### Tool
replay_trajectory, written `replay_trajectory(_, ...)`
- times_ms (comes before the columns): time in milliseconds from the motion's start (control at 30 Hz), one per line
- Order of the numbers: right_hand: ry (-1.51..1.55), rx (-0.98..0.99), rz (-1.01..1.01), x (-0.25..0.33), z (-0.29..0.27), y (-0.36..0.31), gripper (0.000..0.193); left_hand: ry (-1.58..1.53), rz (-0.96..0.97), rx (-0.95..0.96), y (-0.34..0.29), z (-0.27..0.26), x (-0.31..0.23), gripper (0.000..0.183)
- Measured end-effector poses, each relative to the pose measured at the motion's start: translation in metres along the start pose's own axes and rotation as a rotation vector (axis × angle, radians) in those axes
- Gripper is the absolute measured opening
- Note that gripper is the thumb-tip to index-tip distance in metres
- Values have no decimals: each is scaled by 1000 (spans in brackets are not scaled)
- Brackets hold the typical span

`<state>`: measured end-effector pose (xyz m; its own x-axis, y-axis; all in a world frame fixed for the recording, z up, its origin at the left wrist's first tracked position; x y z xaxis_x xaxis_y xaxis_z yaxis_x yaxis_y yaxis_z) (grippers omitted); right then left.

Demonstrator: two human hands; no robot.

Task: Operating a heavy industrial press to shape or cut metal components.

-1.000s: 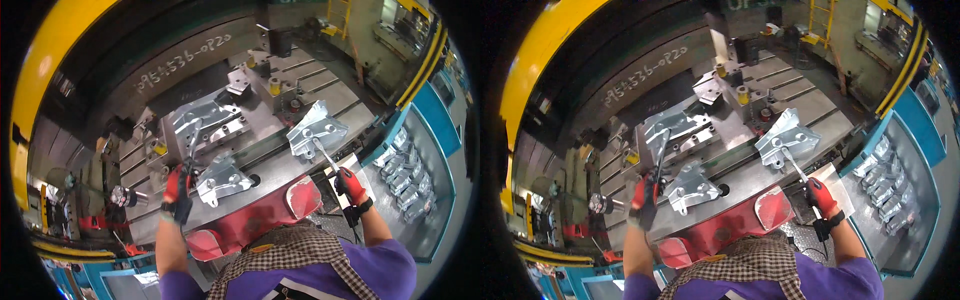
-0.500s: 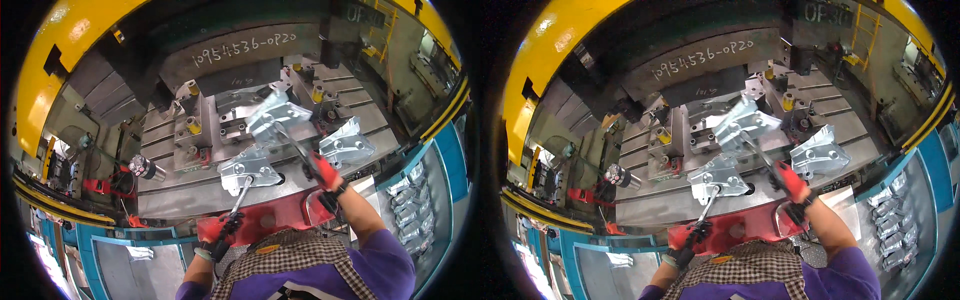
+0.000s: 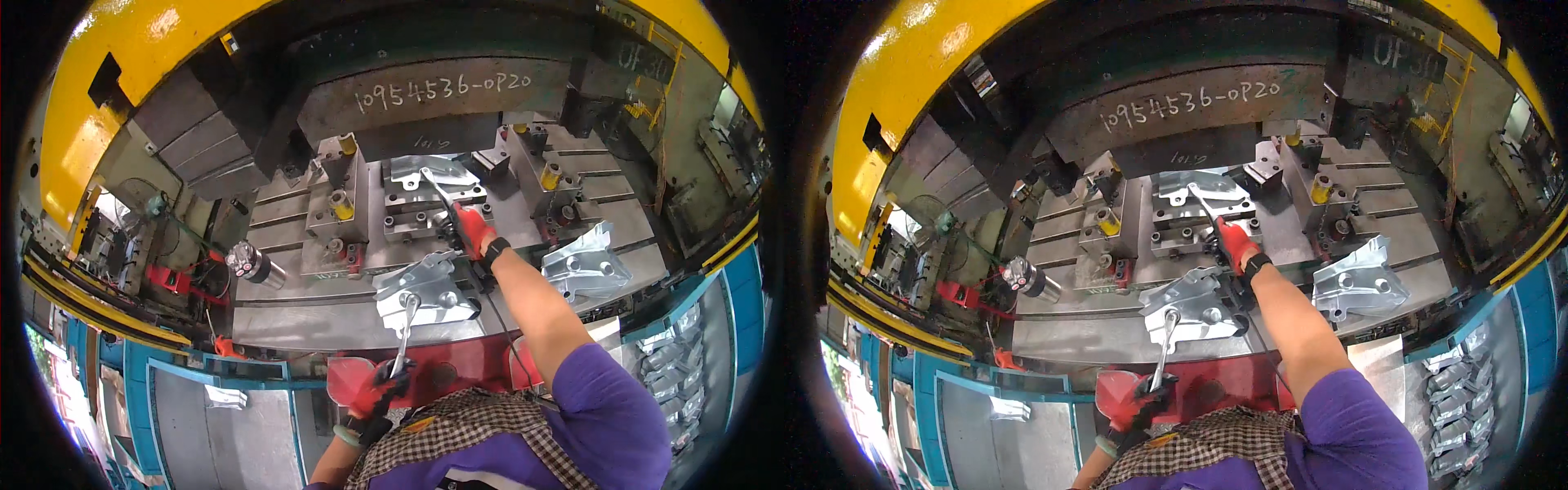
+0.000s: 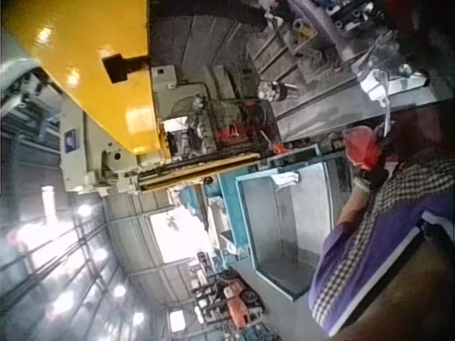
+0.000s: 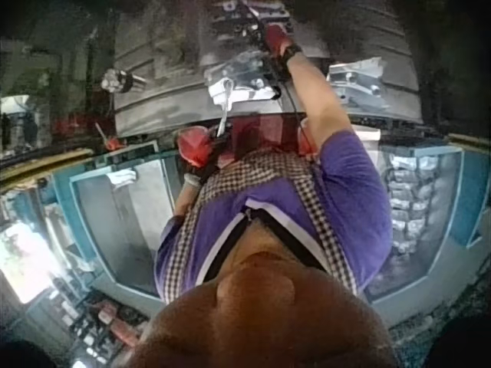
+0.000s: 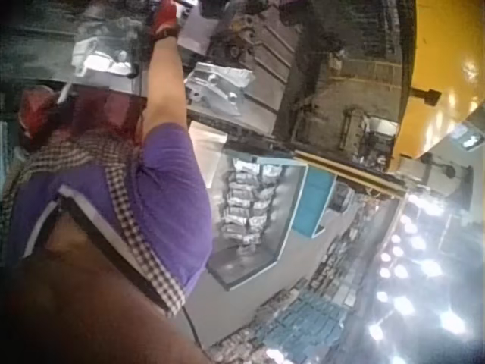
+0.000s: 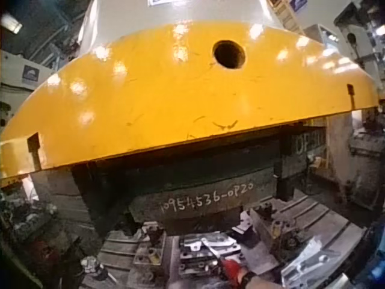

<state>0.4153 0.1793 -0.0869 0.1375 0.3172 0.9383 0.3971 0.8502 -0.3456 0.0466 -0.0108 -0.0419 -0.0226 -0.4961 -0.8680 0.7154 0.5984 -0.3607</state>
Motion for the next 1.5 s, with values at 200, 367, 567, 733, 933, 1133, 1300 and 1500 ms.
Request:
replay_trajectory(200, 206, 151, 230, -10, -13, -1, 43, 332, 447, 29, 66, 17, -10, 39)
replay_trajectory(367, -58, 38, 111, 25, 22, -34, 58, -222, 268, -123, 104, -21, 10, 36)
replay_trajectory(567, -735, -203, -262, 56, 7, -30, 51, 287, 431, -181, 71, 18, -30, 32)
replay_trajectory(733, 232, 145, -220, 0, -30, -84, 32, -239, 176, -171, 91, -31, 26, 22)
replay_trajectory(933, 578, 285, 195, -46, -55, -215, 22, -88, 473, -547, 81, -61, -5, 39)
replay_trajectory(1133, 855, 250, 37, -134, 1, -194, 41, 81, 237, -576, 108, -113, 2, 54)
replay_trajectory(1300, 907, 380, -176, -156, 2, -173, 44, 297, 338, -404, 129, -86, -13, 44)
replay_trajectory(1500, 343, 75, -387, -71, -7, -211, 42, 203, 397, -387, 111, -56, -17, 37)
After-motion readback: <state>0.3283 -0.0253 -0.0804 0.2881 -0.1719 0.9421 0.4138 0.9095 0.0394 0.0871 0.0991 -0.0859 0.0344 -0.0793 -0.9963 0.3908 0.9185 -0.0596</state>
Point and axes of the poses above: each hand's wrist, its own y-axis towards the middle knuckle, its own z-axis out of the palm, x = y × z, the point moved 5 cm from there along y, towards the middle knuckle, and after that the axes turned 2 degrees about -x, right-handed, at the moved point
